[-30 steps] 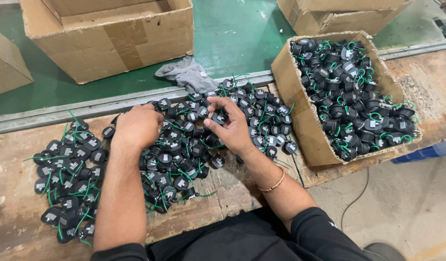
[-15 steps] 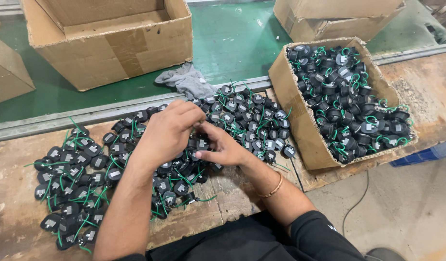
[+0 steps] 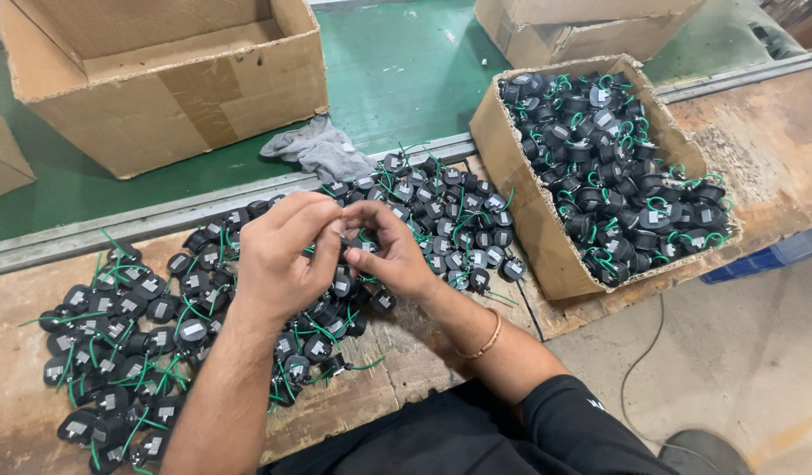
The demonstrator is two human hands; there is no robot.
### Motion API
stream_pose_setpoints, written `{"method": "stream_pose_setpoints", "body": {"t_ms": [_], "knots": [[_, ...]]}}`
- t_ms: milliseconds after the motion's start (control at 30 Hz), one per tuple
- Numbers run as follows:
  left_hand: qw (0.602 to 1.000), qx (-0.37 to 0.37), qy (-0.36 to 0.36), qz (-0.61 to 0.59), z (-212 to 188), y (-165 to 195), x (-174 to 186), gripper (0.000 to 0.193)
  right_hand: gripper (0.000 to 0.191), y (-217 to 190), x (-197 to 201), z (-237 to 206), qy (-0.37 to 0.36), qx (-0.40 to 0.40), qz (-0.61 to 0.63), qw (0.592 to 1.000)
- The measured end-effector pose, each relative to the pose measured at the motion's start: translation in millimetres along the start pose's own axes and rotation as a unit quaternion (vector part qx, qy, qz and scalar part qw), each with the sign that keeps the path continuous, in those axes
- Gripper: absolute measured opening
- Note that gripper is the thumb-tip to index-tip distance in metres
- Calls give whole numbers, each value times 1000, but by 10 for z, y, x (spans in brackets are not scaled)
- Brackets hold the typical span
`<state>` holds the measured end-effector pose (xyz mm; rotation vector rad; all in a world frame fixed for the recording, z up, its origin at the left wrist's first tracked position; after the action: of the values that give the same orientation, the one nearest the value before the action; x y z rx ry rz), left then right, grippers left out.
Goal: The person picks up small black electronic components with green wires from a workbench, folds and arranges each wire against the component body, and places the finished units into a cardboard box. They briefly wipe a hand on a cloth and occasionally gather scattered components back into a pile.
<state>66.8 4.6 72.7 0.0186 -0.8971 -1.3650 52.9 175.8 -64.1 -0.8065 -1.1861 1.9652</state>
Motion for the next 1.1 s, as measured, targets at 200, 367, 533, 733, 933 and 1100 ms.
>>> {"method": "stream_pose_setpoints", "body": {"t_ms": [200,367,533,733,933,1100], "knots": [[997,68,18,-1,-28,8,-41,13,61,88,-85,-68,43,11,-30,999],[993,109,40,-21,-50,-20,-66,11,54,47,-176,-108,98,88,-152,980],[987,154,39,-30,-46,-90,-96,8,57,41,-184,-145,20,61,-299,952],[982,151,-1,-110,-58,-148,-111,14,58,89,-117,-153,29,73,-273,959],[984,31,-107,-136,-34,-201,25,18,50,-44,-85,-129,22,116,-243,963],[984,55,-148,-85,-39,-188,87,19,37,-140,-124,-70,68,89,-276,955]]}}
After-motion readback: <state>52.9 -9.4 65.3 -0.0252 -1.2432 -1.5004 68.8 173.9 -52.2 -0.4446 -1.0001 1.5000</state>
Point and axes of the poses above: each hand's wrist, its own z-axis towards the middle knuckle, its own x-axis out of the back of the hand, y = z × x, the point moved 3 cm from there along z, towards the middle knuckle, and after that the axes turned 12 degrees about -y, right-handed, at the moved point
